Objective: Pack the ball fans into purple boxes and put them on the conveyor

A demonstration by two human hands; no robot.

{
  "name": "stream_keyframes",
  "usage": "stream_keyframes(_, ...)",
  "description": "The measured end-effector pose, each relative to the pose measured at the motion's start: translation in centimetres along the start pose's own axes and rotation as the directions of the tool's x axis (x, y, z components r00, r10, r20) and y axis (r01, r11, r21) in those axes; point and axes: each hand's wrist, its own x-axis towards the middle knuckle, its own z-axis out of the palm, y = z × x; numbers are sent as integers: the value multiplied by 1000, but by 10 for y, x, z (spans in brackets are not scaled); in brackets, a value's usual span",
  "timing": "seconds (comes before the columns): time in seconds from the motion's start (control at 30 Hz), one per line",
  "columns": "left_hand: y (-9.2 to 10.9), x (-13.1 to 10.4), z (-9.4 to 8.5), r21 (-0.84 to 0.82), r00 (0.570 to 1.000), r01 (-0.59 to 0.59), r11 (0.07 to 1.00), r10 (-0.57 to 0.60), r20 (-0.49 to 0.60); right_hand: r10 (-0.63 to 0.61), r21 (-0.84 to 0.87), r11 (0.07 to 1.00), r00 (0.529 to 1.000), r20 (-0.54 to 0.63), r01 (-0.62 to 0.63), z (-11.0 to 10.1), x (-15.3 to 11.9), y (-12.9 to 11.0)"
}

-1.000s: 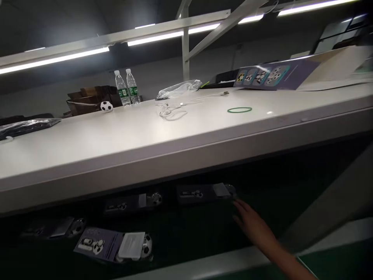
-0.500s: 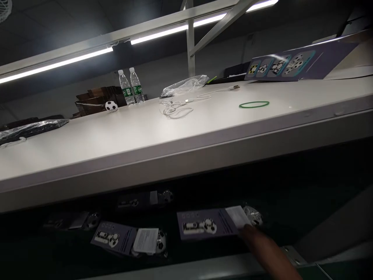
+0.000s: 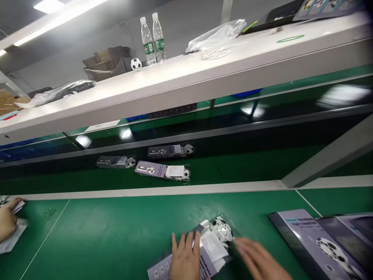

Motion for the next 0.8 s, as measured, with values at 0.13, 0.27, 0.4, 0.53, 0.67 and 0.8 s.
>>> stream_keyframes(0.13, -1, 0, 3, 43, 995, 4, 999, 1, -99, 150, 53, 988, 988, -22, -148, -23, 50, 9)
stream_keyframes(0.27, -14, 11, 1, -35, 983, 51, 998, -56, -175, 109, 85, 989, 987, 113, -119, -10, 73, 3)
stream_keyframes(0.4, -21, 9, 7, -60, 985, 33, 998, -42, -168, -4, 111, 993, 967, 253, -25, 24, 52, -32)
stream_keyframes(0.53, -19, -5, 12, -83, 985, 13, 997, -27, -170, -177, 182, 977, 905, 388, 113, 59, 14, -68)
stream_keyframes(0.67, -14, -19, -10, -164, 944, 78, 983, -126, -305, -172, 167, 975, 970, 170, 144, 44, 3, -66)
stream_keyframes(0.8, 5, -23, -35, -302, 855, 76, 950, -218, -471, -70, 204, 975, 994, -89, 87, 16, 21, -62)
